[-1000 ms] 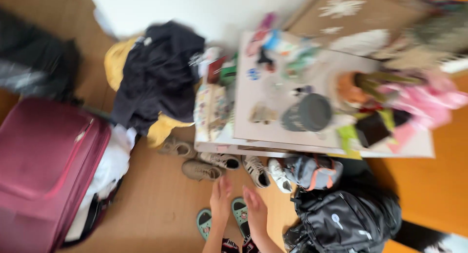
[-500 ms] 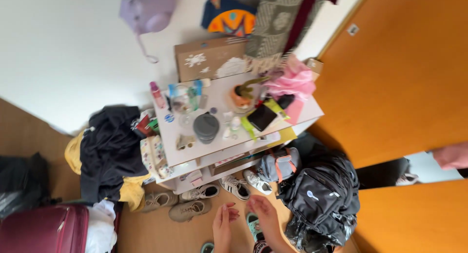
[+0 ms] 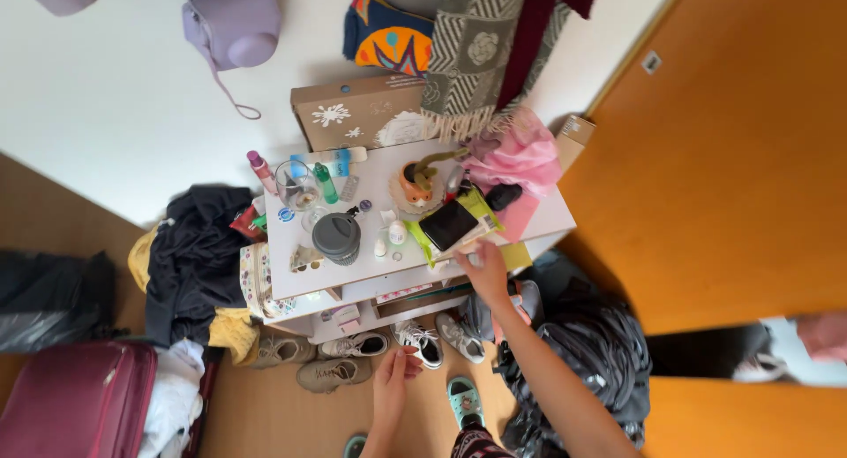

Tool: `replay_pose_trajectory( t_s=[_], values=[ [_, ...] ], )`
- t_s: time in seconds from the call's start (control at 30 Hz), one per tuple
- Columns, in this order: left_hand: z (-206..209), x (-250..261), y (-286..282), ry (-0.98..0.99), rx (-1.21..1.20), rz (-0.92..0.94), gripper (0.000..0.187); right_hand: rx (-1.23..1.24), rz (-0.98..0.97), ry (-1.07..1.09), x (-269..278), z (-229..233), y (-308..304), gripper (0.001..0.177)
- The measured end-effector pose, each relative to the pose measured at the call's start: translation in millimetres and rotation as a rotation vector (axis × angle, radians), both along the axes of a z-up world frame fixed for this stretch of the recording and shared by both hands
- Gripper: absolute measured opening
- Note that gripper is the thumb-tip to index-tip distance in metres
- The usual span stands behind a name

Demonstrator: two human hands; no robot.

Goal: The person gathers and organizes various personal items, including clothes, shoes, and toiletries, in a bedroom.

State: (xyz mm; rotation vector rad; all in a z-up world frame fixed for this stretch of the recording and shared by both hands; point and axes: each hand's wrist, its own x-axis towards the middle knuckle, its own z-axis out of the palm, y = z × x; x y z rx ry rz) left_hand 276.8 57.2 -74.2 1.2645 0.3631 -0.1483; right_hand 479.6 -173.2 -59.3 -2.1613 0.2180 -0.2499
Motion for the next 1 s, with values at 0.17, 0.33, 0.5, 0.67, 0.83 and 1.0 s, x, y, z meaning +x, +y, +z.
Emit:
replay_pose_trajectory(
  t_s=[0.17, 0.33, 0.5, 0.67, 0.83, 1.0],
  values=[
    [-16.3, 19.8, -45.4, 0.061, -0.005, 0.117, 0.035, -0.303, 0.089, -0.043, 101.5, -28.6, -4.8, 0.099],
    [-19.9, 25.7, -73.3, 0.073, -0.009, 0.222, 0.032, -0.385, 0.153, 0.244, 113.3, 5.1, 7.8, 0.12],
    [-2.1, 32.6, -93.4, 0.171, 0.0, 0.28, 0.03, -0.29, 0.116, 0.448, 135.2, -43.7, -9.4, 0.126],
    [31.5, 46.7, -98.3, 0.222, -0.017, 0.301, 0.03, -0.038, 0.16, 0.371, 125.3, -57.1, -16.7, 0.099],
    [21.2, 49.8, -98.1, 0.19, -0.146, 0.365, 0.033, 0.593, 0.127, 0.422, 64.1, -24.4, -18.9, 0.07],
    [31.0, 46.8, -94.1, 0.321, -0.299, 0.516, 0.04, 0.967, 0.155, 0.604, -31.6, 2.9, 1.1, 0.051]
  ],
)
